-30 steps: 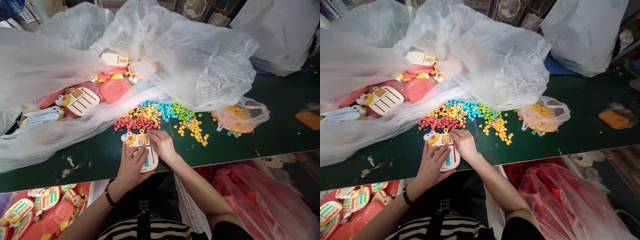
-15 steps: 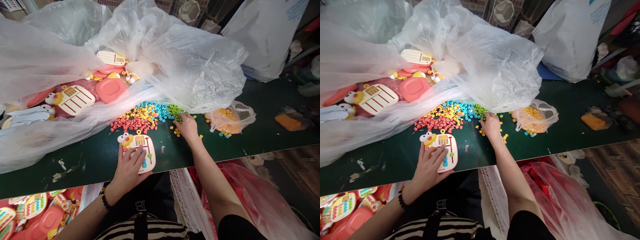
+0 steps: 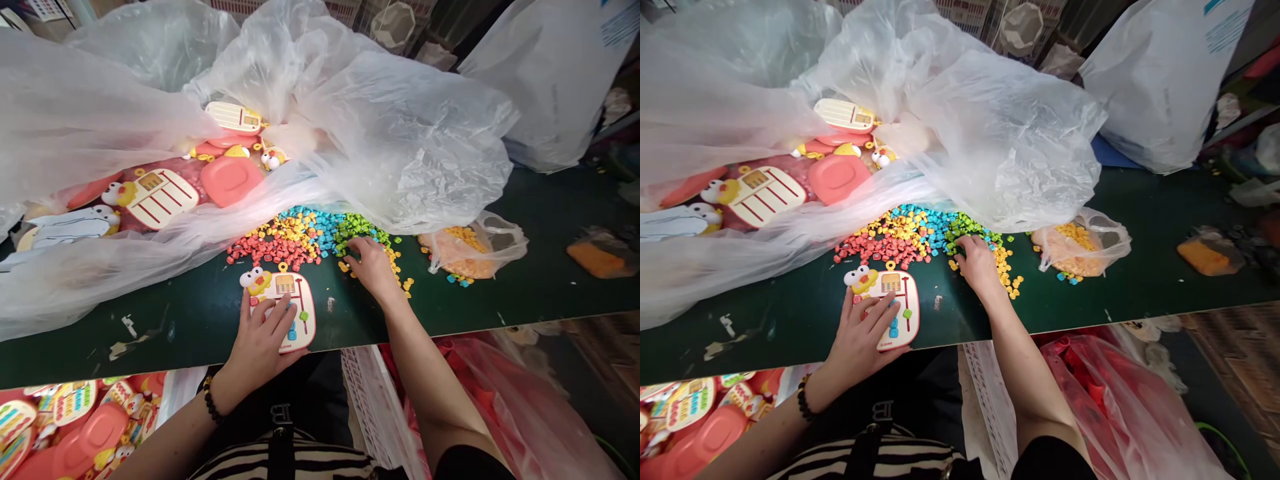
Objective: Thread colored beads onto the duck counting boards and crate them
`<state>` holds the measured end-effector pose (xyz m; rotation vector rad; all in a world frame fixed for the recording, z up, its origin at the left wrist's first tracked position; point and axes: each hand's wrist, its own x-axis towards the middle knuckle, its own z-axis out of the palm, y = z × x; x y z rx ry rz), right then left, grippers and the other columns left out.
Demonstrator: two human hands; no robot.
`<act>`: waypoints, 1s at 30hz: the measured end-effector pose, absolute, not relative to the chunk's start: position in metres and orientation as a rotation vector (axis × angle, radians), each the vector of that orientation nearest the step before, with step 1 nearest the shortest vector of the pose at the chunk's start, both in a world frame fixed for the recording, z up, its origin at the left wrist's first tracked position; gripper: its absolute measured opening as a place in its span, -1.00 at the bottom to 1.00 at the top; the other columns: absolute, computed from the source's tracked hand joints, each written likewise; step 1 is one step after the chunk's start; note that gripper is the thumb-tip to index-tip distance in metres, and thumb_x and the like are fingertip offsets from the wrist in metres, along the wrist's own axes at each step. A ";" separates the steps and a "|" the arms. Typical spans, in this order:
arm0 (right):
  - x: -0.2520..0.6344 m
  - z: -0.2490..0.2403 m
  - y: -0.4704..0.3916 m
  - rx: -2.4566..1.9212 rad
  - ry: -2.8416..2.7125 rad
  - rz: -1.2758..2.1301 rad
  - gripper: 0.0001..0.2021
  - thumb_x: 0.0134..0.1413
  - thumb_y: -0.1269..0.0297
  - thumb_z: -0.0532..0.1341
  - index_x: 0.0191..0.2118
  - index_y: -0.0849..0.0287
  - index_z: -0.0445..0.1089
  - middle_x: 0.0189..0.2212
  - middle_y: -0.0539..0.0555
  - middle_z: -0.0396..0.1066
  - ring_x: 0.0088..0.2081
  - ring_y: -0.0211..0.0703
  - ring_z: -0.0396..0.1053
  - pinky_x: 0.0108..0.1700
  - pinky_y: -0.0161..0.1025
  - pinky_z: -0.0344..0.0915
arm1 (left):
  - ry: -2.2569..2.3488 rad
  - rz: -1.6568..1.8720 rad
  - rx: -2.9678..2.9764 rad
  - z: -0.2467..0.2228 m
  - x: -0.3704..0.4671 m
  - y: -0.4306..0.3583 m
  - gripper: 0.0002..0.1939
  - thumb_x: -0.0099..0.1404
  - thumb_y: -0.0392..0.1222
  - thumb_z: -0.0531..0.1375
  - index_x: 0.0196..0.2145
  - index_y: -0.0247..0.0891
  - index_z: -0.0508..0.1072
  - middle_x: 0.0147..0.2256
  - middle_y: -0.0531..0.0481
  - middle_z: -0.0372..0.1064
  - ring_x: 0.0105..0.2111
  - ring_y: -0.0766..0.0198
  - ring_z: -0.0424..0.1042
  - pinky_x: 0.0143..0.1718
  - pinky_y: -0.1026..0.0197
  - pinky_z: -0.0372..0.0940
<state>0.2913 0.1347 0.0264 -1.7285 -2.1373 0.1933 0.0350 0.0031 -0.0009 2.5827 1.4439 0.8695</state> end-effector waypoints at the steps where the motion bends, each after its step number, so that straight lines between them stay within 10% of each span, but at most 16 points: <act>1: 0.291 0.026 0.135 -1.753 -2.128 0.220 -0.82 -0.01 0.43 0.19 -0.24 0.13 0.41 -0.29 0.12 0.43 -0.23 -0.01 0.41 -0.17 -0.10 0.37 | 1.443 0.865 2.584 -0.001 0.035 0.003 -0.42 0.17 0.19 0.22 0.01 -0.25 0.41 0.09 -0.10 0.37 -0.05 0.02 0.28 0.30 -0.30 -0.30; 15: 0.280 0.029 0.138 -1.799 -1.909 0.260 -0.85 -0.10 0.42 0.16 -0.34 0.13 0.39 -0.41 0.04 0.45 -0.34 -0.09 0.42 -0.27 -0.18 0.32 | 1.438 0.861 2.591 0.001 0.034 0.003 -0.41 0.16 0.18 0.24 0.02 -0.26 0.41 0.10 -0.10 0.36 -0.05 0.02 0.28 0.30 -0.30 -0.31; 30: 0.214 0.022 0.074 -1.176 -2.400 0.167 -0.78 0.26 0.34 0.11 -0.09 0.15 0.47 -0.13 0.15 0.53 -0.16 -0.08 0.43 -0.17 -0.14 0.29 | 1.441 0.834 2.582 0.000 0.035 0.004 -0.40 0.15 0.17 0.25 0.04 -0.25 0.40 0.09 -0.11 0.37 -0.03 0.01 0.28 0.30 -0.32 -0.31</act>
